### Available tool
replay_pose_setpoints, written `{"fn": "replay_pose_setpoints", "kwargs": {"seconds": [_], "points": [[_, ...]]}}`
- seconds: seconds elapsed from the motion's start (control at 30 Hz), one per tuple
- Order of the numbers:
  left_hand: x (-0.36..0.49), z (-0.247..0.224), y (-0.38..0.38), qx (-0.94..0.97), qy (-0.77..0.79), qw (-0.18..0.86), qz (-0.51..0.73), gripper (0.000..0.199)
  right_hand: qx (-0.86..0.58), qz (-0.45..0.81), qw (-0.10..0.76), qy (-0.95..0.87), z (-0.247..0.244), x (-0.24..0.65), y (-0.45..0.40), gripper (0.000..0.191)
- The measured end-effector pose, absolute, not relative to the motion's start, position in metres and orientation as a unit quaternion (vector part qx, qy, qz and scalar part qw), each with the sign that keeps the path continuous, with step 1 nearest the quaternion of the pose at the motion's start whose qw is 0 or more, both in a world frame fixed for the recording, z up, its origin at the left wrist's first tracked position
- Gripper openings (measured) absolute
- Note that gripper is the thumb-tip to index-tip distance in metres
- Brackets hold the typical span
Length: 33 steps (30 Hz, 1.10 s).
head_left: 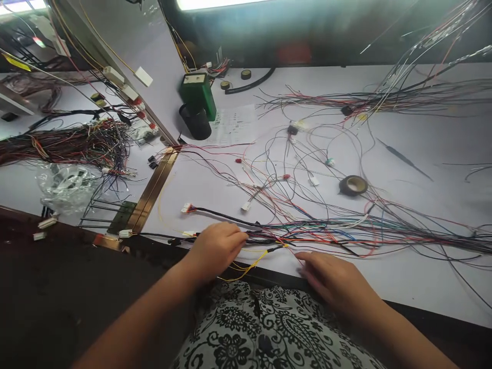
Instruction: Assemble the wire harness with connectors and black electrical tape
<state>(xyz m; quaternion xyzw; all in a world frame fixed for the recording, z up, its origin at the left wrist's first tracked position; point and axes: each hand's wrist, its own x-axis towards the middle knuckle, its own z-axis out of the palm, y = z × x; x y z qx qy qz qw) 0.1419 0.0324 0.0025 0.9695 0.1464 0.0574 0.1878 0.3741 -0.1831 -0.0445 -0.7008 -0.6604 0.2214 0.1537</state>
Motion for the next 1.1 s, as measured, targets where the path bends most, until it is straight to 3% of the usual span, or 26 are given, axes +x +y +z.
{"fn": "replay_pose_setpoints", "kwargs": {"seconds": [0.2, 0.4, 0.5, 0.73, 0.9, 1.1], "points": [[0.189, -0.029, 0.012, 0.964, 0.190, 0.187, 0.019, 0.030, -0.676, 0.241, 0.229, -0.658, -0.041, 0.375, -0.179, 0.026], [0.196, -0.034, 0.013, 0.952, 0.231, 0.200, 0.000, 0.026, -0.758, 0.180, 0.303, -0.549, -0.037, 0.390, -0.165, 0.021], [0.195, -0.032, 0.012, 0.951, 0.221, 0.217, -0.001, 0.018, -0.760, 0.193, 0.279, -0.555, -0.040, 0.399, -0.156, 0.021], [0.189, -0.031, 0.006, 0.949, 0.193, 0.250, 0.013, 0.019, -0.682, 0.334, 0.201, -0.618, -0.031, 0.389, -0.158, 0.020], [0.186, -0.024, 0.009, 0.954, 0.167, 0.249, -0.024, 0.038, -0.667, 0.422, 0.224, -0.571, -0.033, 0.355, -0.162, 0.009], [0.191, -0.014, 0.009, 0.953, 0.142, 0.258, -0.065, 0.018, -0.584, 0.418, 0.280, -0.637, -0.040, 0.335, -0.150, 0.016]]}}
